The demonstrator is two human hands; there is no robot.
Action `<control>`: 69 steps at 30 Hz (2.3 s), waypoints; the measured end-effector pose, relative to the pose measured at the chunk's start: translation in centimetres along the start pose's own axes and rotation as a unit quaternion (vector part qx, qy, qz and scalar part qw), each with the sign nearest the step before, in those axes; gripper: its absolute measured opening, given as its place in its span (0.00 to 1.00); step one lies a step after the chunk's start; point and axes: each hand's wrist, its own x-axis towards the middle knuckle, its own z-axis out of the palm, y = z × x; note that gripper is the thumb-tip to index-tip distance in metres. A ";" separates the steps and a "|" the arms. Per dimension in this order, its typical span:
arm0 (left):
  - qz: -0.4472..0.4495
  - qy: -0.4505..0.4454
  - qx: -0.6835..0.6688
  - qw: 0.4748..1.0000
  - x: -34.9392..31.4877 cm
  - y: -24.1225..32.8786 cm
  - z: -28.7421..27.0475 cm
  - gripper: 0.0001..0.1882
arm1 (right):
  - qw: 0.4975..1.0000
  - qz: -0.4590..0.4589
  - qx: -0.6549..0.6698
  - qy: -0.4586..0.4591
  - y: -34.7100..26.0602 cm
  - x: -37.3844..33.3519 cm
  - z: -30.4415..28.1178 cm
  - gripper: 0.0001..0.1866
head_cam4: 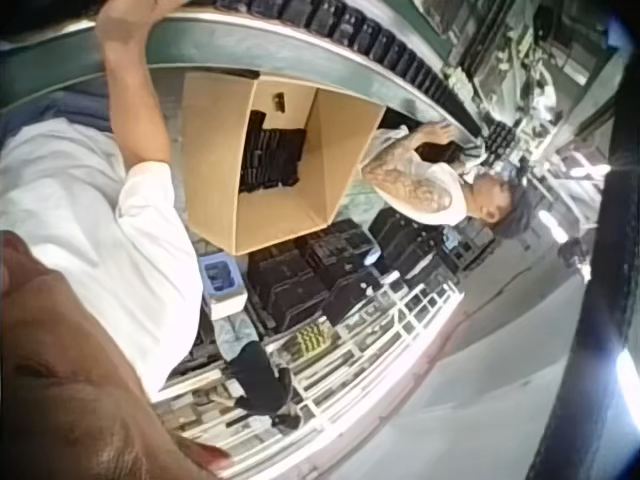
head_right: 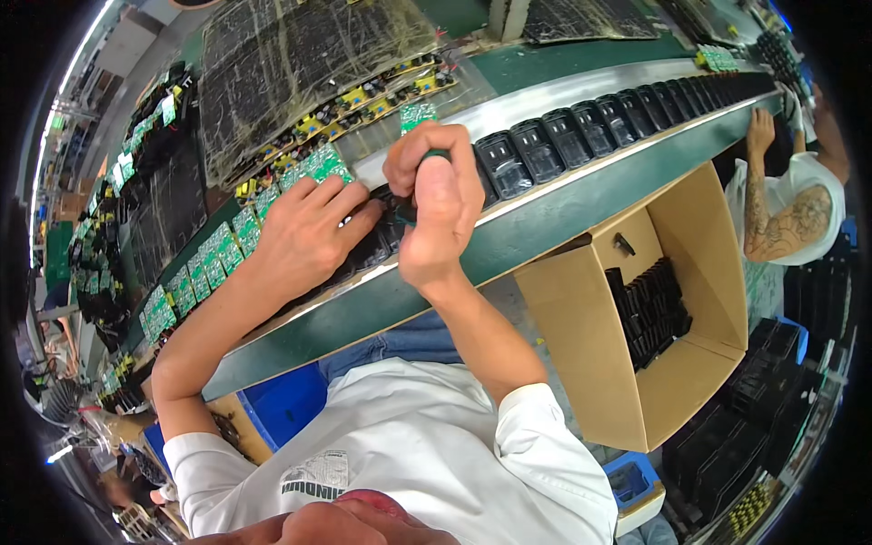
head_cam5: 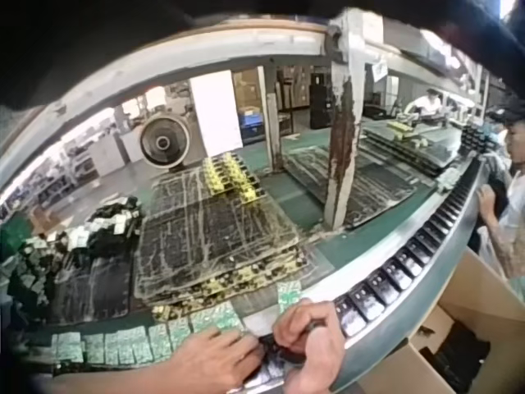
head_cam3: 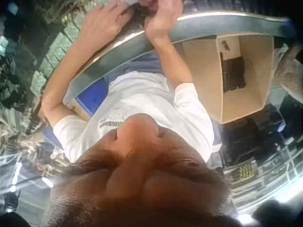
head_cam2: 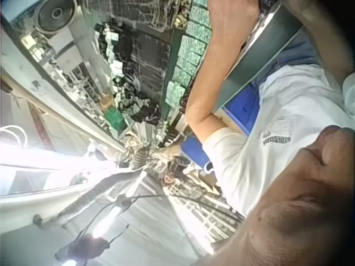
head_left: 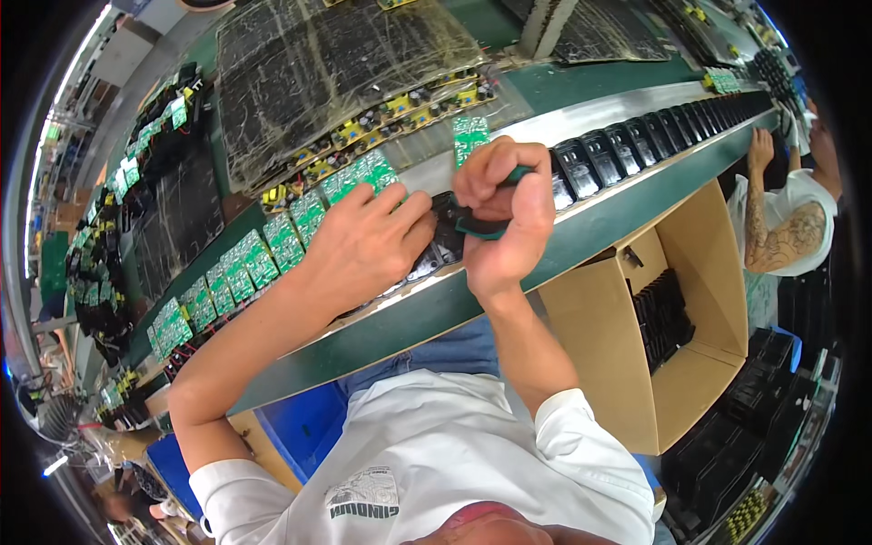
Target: Assembling and placing circuit boards into a production line fixture using hand tools.
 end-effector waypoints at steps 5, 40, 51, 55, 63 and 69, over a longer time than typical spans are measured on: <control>-0.028 -0.019 -0.006 0.999 -0.1 0.4 0.2 0.11 | 0.991 -0.083 -0.022 -0.102 0.1 -0.5 -0.6 0.13; -0.231 -0.067 -0.100 0.965 2.9 1.6 -0.6 0.07 | 0.993 -0.114 -0.001 -0.026 -1.6 -3.0 -1.3 0.16; -0.243 -0.109 -0.097 0.959 3.4 1.6 -0.8 0.07 | 0.999 -0.037 -0.031 0.008 -1.3 0.4 0.2 0.13; -0.242 -0.104 -0.104 0.959 3.5 1.7 -0.8 0.06 | 0.996 -0.049 -0.054 -0.045 -0.8 0.4 -0.6 0.12; -0.149 -0.096 -0.150 0.973 5.8 -1.8 -1.8 0.13 | 0.997 -0.072 0.017 -0.024 -1.1 -0.5 -0.6 0.09; -0.163 -0.073 -0.213 0.961 6.2 -6.6 0.4 0.33 | 0.989 -0.110 -0.014 -0.095 -1.3 -0.7 -0.3 0.14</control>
